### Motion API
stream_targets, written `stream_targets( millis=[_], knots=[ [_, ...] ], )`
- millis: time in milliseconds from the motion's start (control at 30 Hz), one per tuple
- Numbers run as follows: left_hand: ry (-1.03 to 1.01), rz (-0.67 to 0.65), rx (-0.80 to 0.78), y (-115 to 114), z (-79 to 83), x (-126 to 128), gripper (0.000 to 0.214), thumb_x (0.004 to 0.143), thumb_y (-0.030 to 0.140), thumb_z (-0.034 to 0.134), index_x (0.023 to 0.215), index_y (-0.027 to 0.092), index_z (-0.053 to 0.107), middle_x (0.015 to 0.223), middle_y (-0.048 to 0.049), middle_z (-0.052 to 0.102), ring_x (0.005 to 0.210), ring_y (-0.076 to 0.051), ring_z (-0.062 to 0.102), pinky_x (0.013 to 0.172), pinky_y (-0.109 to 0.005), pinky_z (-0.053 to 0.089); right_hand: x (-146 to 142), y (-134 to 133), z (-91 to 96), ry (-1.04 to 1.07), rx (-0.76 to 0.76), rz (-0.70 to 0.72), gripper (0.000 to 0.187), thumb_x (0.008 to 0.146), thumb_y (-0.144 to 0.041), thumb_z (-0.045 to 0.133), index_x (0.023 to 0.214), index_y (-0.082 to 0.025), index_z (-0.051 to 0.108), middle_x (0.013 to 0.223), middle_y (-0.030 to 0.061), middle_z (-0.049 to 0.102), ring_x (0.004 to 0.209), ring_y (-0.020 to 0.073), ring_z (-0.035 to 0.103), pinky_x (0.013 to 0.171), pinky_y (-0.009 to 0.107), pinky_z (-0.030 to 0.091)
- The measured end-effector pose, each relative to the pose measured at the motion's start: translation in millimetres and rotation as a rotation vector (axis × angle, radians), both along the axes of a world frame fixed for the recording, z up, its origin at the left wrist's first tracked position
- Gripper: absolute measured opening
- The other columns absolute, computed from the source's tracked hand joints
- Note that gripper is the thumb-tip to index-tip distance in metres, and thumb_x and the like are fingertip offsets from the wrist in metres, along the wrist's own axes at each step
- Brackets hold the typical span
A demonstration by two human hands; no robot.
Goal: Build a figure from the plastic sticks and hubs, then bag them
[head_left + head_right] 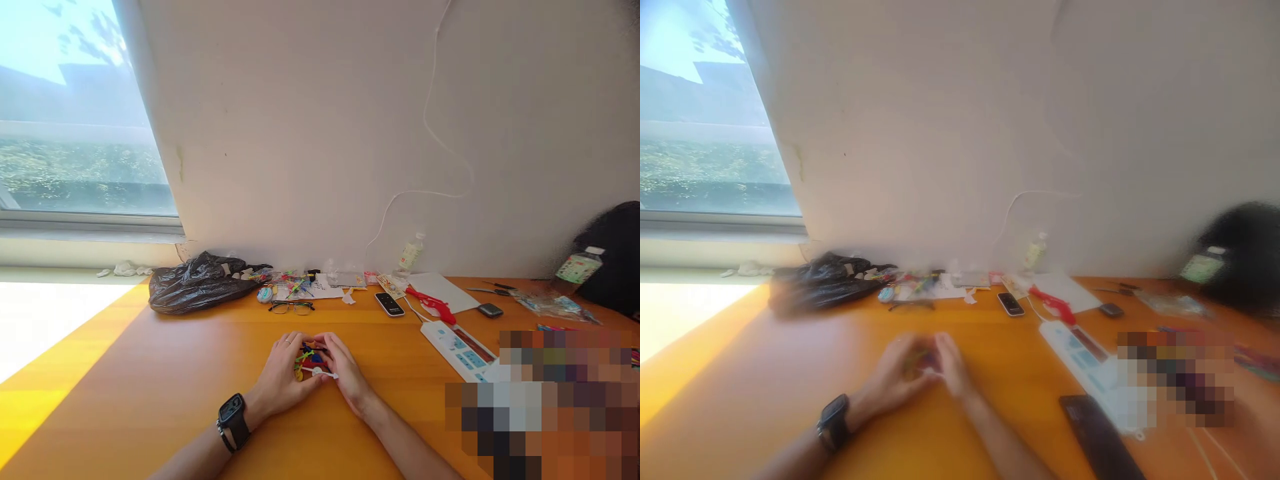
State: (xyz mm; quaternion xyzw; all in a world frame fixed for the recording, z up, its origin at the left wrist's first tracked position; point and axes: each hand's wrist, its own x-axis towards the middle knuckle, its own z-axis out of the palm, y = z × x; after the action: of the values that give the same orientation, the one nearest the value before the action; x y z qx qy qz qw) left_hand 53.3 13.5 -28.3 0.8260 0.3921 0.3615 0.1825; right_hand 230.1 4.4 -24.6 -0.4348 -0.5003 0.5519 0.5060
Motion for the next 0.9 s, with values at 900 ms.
stream_targets(
  millis=[900],
  knots=[
    [0.117,-0.103,0.036,2,4.1,-10,0.029,0.101,0.031,0.057,0.126,0.036,0.071,0.129,-0.0067,0.070,0.117,-0.028,0.064,0.102,-0.045,0.051,50,184,33.9,-0.982,0.203,-0.188,0.039,0.104,-0.037,0.051,0.128,-0.016,0.071,0.157,0.0178,0.049,0.156,0.0383,0.024,0.126,0.058,0.011]
  ],
)
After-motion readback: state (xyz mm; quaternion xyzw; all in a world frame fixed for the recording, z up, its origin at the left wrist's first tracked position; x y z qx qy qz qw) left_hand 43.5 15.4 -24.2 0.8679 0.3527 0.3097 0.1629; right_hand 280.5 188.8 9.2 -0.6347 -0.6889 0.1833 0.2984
